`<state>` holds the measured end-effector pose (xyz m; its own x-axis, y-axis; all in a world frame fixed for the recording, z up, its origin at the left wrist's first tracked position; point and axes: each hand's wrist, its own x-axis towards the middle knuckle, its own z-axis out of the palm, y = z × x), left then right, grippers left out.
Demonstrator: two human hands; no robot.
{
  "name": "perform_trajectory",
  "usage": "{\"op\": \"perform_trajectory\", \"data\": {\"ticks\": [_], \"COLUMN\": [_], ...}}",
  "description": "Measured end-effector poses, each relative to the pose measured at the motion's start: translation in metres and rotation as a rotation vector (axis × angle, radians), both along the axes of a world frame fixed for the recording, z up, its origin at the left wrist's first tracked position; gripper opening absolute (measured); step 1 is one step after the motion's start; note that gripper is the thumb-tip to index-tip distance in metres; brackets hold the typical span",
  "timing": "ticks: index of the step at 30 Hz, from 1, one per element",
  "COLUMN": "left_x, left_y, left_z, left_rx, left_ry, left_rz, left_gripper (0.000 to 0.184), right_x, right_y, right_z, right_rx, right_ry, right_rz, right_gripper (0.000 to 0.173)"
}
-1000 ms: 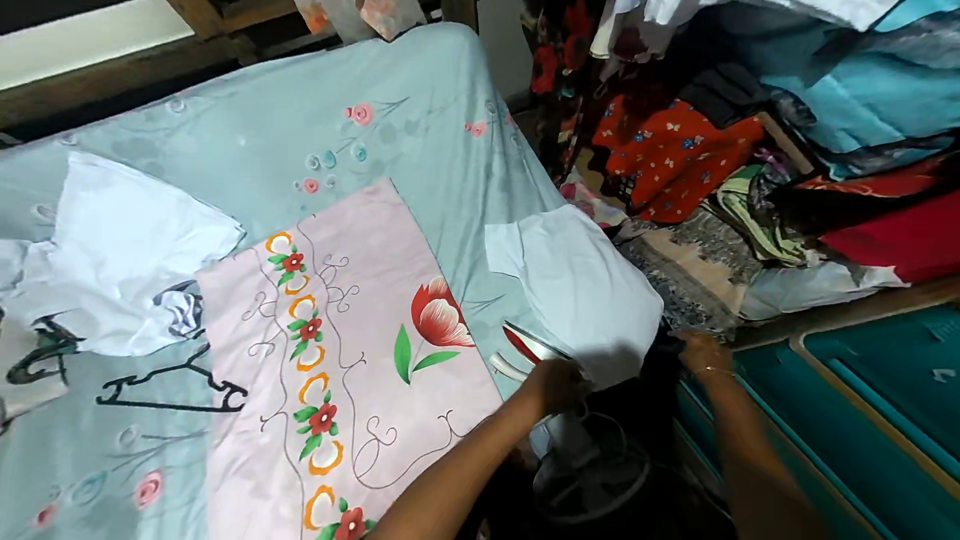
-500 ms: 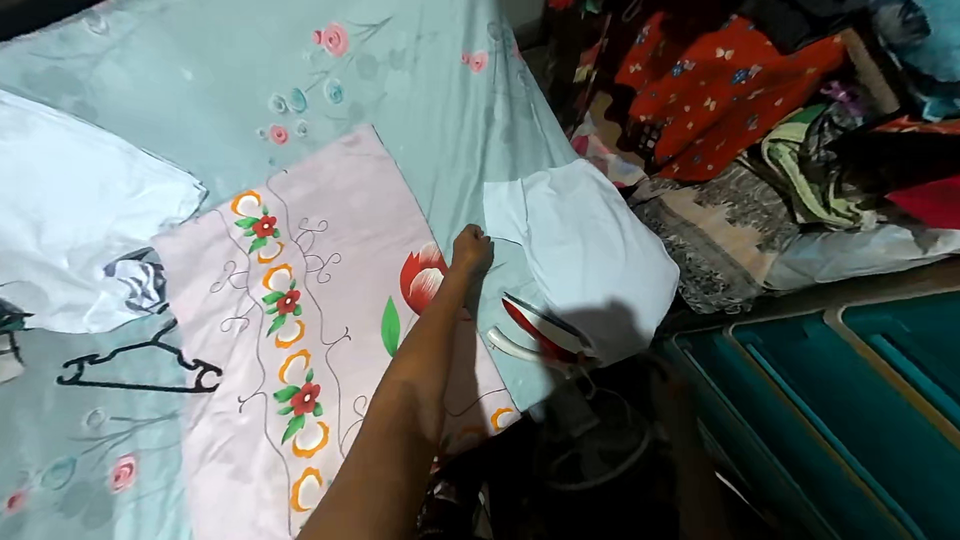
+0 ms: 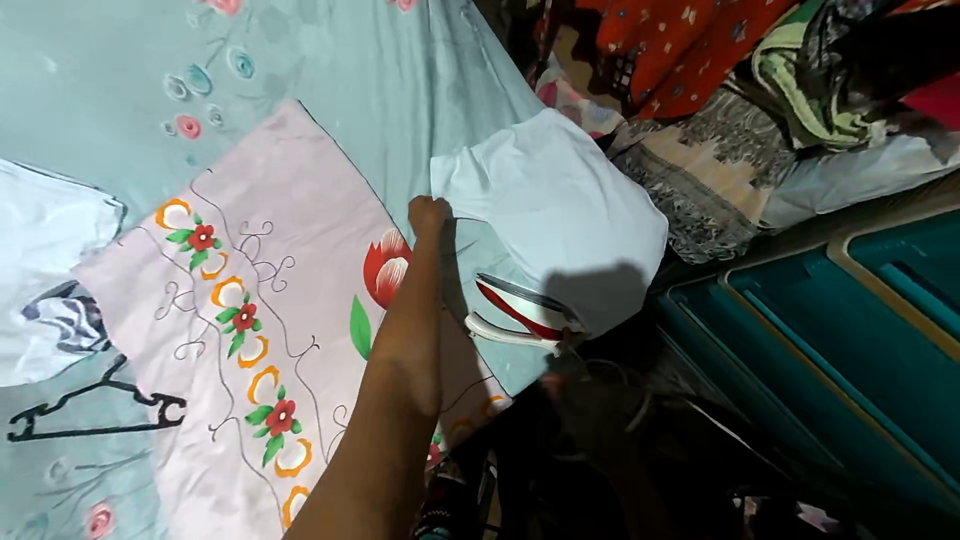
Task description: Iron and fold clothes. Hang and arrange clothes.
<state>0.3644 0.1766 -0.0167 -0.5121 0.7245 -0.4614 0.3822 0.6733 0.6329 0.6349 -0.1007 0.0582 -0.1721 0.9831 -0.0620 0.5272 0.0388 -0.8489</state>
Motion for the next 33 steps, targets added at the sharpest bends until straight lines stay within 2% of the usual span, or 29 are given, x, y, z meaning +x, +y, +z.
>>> {"op": "perform_trajectory", "data": {"ticks": [3,5,8,12,16,20,22,24,26,29,31,33], "left_x": [-0.015,-0.022,-0.030,-0.048,-0.071,-0.084,-0.081,-0.075,-0.073,-0.079,-0.091,-0.105], "left_y": [-0.020,-0.035,-0.073,-0.154,-0.248,-0.336,-0.375,-0.408,-0.432,-0.448,-0.456,-0.461], "left_z": [0.008,0.018,0.031,0.045,0.056,0.072,0.071,0.063,0.054,0.050,0.045,0.040], "left_rx": [0.007,0.066,0.195,0.179,0.087,-0.100,-0.152,-0.230,-0.308,-0.379,-0.375,-0.341], "left_ry": [0.050,0.038,-0.024,-0.034,0.057,0.302,0.407,0.438,0.465,0.396,0.361,0.357], "left_rz": [0.046,0.061,-0.009,-0.113,-0.136,-0.242,-0.255,-0.260,-0.246,-0.153,-0.107,-0.084], "left_gripper": [0.040,0.040,0.037,0.033,0.032,0.038,0.048,0.066,0.077,0.082,0.081,0.079], "right_x": [-0.057,-0.077,-0.091,-0.096,-0.103,-0.139,-0.157,-0.168,-0.178,-0.189,-0.192,-0.197], "right_y": [0.001,0.010,0.020,0.035,0.039,0.024,0.021,0.022,0.026,0.029,0.024,0.014], "right_z": [-0.021,-0.028,-0.042,-0.056,-0.039,-0.017,-0.017,-0.032,-0.049,-0.047,-0.035,-0.040], "right_rx": [0.116,0.032,0.022,-0.019,-0.081,-0.171,-0.190,-0.137,-0.016,0.016,0.094,0.224], "right_ry": [-0.140,-0.310,-0.426,-0.532,-0.492,-0.450,-0.454,-0.443,-0.400,-0.315,-0.336,-0.407], "right_rz": [0.168,0.232,0.238,0.211,0.266,0.310,0.292,0.205,0.095,0.117,0.214,0.331], "right_gripper": [0.030,0.040,0.048,0.047,0.048,0.052,0.050,0.046,0.039,0.040,0.042,0.043]}}
